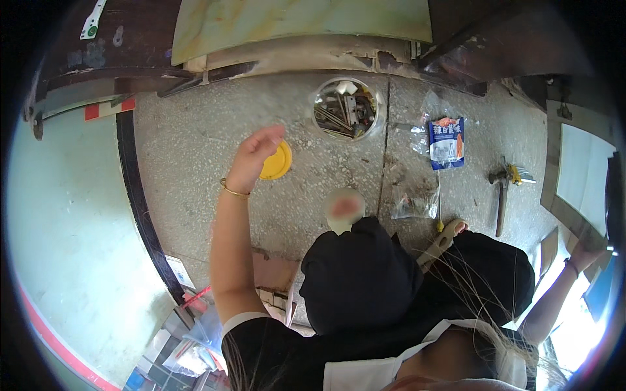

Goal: The person assembles a white wooden furniture panel by inserting metal dowels and screws into pre-drilled holes. They use an Allen key to tighten the screws and secure the joints, working on the floor amidst various tools and parts.

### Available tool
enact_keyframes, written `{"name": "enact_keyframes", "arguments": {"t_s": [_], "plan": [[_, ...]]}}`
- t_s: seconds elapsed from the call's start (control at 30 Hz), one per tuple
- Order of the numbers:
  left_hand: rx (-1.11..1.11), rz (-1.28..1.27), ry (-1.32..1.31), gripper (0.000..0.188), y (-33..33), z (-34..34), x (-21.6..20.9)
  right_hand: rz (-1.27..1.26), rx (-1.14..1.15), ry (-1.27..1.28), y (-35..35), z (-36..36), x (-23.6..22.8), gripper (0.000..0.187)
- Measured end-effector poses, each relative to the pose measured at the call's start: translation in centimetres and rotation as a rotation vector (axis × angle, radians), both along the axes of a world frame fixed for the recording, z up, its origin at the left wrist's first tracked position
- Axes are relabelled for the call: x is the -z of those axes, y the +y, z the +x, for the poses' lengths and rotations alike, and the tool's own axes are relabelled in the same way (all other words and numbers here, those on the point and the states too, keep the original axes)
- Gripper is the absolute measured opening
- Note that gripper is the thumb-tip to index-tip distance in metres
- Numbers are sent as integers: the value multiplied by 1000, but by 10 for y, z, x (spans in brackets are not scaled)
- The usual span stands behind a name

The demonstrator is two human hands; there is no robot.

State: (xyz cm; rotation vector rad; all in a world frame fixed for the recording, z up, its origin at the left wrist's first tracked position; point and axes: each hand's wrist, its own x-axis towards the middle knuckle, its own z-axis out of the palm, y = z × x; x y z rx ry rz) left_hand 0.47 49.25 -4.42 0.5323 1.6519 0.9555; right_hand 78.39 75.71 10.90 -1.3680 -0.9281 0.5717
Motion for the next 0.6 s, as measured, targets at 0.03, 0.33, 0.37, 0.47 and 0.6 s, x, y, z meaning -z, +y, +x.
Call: {"name": "enact_keyframes", "arguments": {"t_s": [0.03,0.33,0.37,0.47,0.6], "plan": [[-1,-8,1,33,-1,-2,1,-12,26,-72,-4,-29,-2,46],[-38,37,-21,32,-6,-8,10,-89,-9,-140,-1,29,6,50],[-42,37,-23,32,-8,-8,12,-114,-1,-259,-1,30,7,51],[-37,66,-15,32,-16,-20,24,-106,-33,90,-3,31,4,50],[-203,29,-24,31,-20,-17,30,-323,66,54,-23,71,-2,52]]}}
